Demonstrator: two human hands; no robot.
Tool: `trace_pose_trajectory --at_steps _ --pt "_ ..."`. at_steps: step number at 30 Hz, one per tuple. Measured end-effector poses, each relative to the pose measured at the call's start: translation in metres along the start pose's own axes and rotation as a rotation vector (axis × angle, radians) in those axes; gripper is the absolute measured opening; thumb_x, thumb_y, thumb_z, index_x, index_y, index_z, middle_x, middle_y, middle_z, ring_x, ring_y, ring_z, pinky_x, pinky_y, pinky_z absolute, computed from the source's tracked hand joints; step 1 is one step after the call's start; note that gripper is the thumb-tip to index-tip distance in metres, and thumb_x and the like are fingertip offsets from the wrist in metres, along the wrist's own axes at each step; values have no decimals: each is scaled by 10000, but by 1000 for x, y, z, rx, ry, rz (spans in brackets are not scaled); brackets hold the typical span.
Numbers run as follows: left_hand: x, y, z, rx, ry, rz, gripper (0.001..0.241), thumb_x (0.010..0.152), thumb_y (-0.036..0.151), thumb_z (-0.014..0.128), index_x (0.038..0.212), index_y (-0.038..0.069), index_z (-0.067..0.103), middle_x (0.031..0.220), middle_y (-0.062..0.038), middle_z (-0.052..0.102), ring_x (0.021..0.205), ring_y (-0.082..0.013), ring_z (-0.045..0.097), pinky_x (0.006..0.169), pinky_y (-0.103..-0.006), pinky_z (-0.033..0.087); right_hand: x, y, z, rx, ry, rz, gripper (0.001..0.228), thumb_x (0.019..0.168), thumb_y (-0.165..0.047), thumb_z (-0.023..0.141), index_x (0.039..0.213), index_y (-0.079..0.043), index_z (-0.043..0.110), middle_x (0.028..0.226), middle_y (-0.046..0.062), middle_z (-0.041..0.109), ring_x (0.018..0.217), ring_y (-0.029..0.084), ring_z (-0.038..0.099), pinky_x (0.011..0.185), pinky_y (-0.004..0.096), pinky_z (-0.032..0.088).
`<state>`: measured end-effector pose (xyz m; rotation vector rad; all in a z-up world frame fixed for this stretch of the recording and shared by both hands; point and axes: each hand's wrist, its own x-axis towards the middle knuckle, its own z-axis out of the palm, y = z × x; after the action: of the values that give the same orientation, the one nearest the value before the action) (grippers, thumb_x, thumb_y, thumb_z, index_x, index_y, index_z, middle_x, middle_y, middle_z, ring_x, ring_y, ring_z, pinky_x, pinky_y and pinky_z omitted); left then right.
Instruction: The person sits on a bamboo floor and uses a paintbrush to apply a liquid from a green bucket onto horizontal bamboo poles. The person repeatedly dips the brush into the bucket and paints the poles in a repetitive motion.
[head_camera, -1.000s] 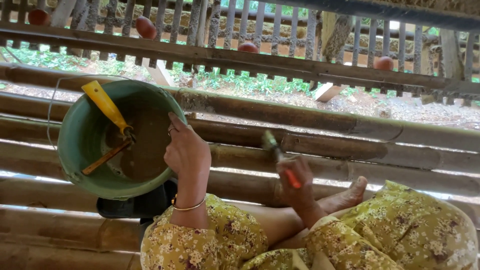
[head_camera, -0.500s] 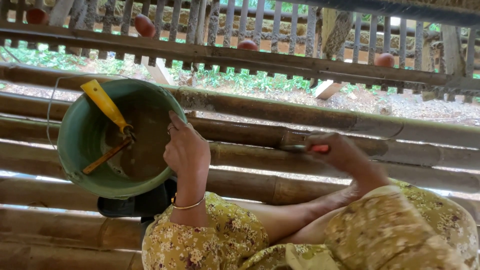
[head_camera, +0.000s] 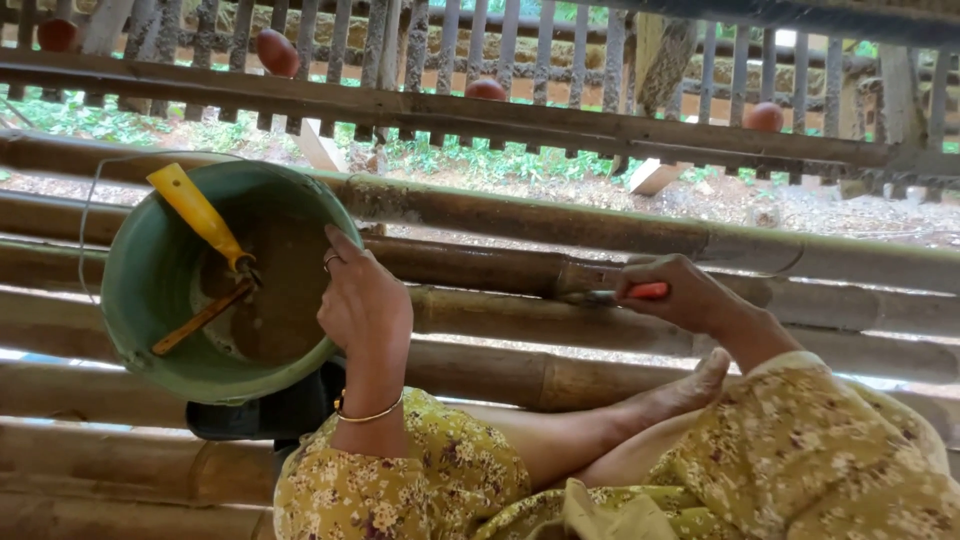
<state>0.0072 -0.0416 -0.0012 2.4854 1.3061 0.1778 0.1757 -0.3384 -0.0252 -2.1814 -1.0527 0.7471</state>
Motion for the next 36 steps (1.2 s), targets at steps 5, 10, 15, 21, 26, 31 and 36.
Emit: trace_pose_trajectory --at_steps 5,10,15,21,26,31,36 --pt "8 -4 10 78 22 27 606 888 101 459 1434 -25 227 1288 -188 487 1072 -381 536 794 -474 508 -13 -38 -30 -271 -115 199 125 803 -204 663 701 -152 612 660 24 638 609 175 592 631 311 455" --pt "7 -7 20 90 238 118 484 940 123 400 1388 -54 349 1203 -194 565 1114 -386 522 888 -470 471 13 40 6 -244 -208 127 113 730 -179 585 762 -102 662 749 130 708 732 357 663 724 466 485" --pt "6 -19 38 198 353 161 511 908 173 473 1368 -33 386 1107 -166 623 1064 -345 563 859 -437 471 17 -31 -3 -190 -137 -62 93 753 -173 694 835 -130 690 830 105 710 750 374 676 716 461 507" --pt "9 -15 36 204 347 146 488 913 174 440 1354 -32 406 1087 -166 629 1041 -338 578 845 -432 464 13 17 5 -228 -169 38 165 740 -208 652 887 -137 679 833 175 694 859 447 628 741 520 487" --pt "7 -19 36 189 323 149 506 905 178 475 1358 -35 402 1088 -176 623 1039 -356 576 837 -452 468 27 -44 1 -116 -69 -121 81 769 -231 692 816 -173 659 816 58 660 778 327 667 724 431 507" --pt "16 -27 49 208 349 145 454 883 217 506 1280 -2 475 1066 -143 611 1052 -334 552 826 -435 469 26 -23 16 -448 -148 -18 100 778 -272 647 832 -194 679 782 96 693 743 375 677 752 498 519" --pt "22 -20 37 49 112 37 365 864 231 453 1152 7 444 1028 -169 592 942 -380 578 724 -486 511 67 -52 53 20 175 -248 149 824 -314 663 829 -166 656 758 79 621 742 321 646 712 402 505"
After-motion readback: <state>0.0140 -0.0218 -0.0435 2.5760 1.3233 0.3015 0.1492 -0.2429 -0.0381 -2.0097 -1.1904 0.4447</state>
